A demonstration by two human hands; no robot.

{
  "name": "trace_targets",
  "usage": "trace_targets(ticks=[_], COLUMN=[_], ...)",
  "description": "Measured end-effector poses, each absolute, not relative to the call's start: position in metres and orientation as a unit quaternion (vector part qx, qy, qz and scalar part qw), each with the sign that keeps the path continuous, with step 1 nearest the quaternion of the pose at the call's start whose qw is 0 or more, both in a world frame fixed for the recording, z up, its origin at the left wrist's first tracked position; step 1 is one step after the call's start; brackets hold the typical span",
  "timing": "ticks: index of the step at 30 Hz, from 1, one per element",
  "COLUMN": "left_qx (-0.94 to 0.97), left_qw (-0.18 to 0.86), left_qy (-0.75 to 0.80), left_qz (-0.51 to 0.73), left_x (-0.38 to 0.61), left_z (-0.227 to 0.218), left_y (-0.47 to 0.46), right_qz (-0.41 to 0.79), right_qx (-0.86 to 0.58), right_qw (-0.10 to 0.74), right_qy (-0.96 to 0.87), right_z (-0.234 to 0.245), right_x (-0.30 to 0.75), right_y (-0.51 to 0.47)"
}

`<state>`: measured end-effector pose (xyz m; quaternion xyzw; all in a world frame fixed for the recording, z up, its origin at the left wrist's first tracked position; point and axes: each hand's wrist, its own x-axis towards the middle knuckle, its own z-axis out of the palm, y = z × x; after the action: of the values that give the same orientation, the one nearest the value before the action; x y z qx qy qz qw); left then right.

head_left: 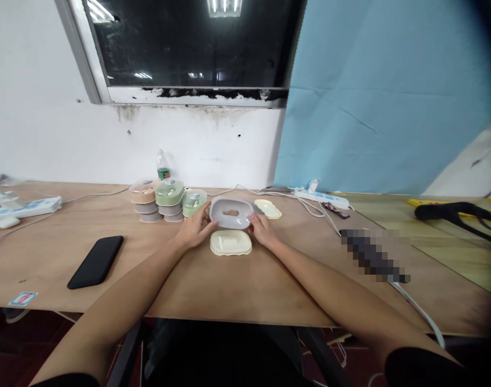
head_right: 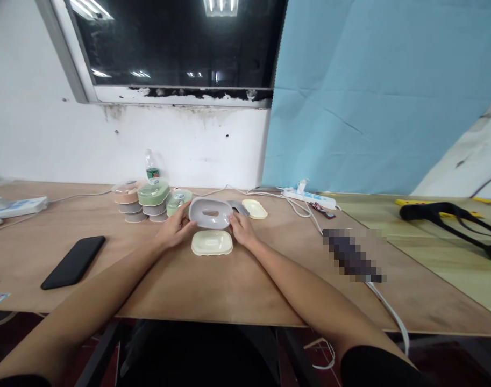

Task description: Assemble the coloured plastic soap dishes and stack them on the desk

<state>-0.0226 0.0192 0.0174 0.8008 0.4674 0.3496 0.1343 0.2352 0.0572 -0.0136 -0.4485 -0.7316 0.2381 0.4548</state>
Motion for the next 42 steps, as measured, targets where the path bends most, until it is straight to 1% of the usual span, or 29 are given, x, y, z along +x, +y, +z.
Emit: trace_targets(ticks=[3,5,8,10,12,17,21,25,27,29,32,36,42], left_qx=[0.793,0.801,0.840,0.865,0.874,0.862,0.850,0.842,0.846,0.847,0.843,0.851,0.858], left_qw=[0.118,0.101,0.074,0.077,0.095,0.117,0.120,0.191,0.226,0.237,0.221,0.187,0.169], left_qy=[0.467,0.468,0.452,0.433,0.427,0.443,0.447,0.424,0.406,0.402,0.420,0.432,0.431], left_qz=[0.374,0.360,0.289,0.240,0.212,0.217,0.253,0.274,0.262,0.254,0.252,0.234,0.223], left_x=[-0.026,-0.026,-0.021,-0.016,-0.013,-0.015,-0.015,-0.012,-0.013,-0.015,-0.019,-0.022,-0.017], left_z=[0.015,0.015,0.015,0.015,0.014,0.011,0.009,0.005,0.003,0.002,0.000,0.001,0.008], left_y=[0.022,0.022,0.020,0.019,0.019,0.023,0.025,0.027,0.028,0.029,0.030,0.029,0.024], right_qz=[0.230,0.236,0.236,0.230,0.224,0.232,0.199,0.193,0.210,0.231,0.243,0.194,0.146], right_qx=[-0.465,-0.472,-0.468,-0.453,-0.449,-0.452,-0.467,-0.459,-0.450,-0.443,-0.448,-0.473,-0.491], right_qw=[0.403,0.372,0.291,0.239,0.224,0.242,0.274,0.305,0.314,0.323,0.343,0.377,0.373], right_qy=[-0.754,-0.764,-0.800,-0.827,-0.835,-0.827,-0.817,-0.812,-0.809,-0.803,-0.789,-0.772,-0.773], right_z=[-0.007,-0.003,-0.002,-0.003,-0.003,-0.007,-0.011,-0.014,-0.017,-0.018,-0.017,-0.010,-0.007], right_x=[0.240,0.243,0.242,0.240,0.239,0.237,0.231,0.227,0.227,0.229,0.231,0.237,0.248], right_y=[0.058,0.057,0.053,0.051,0.050,0.051,0.051,0.052,0.055,0.058,0.061,0.061,0.064])
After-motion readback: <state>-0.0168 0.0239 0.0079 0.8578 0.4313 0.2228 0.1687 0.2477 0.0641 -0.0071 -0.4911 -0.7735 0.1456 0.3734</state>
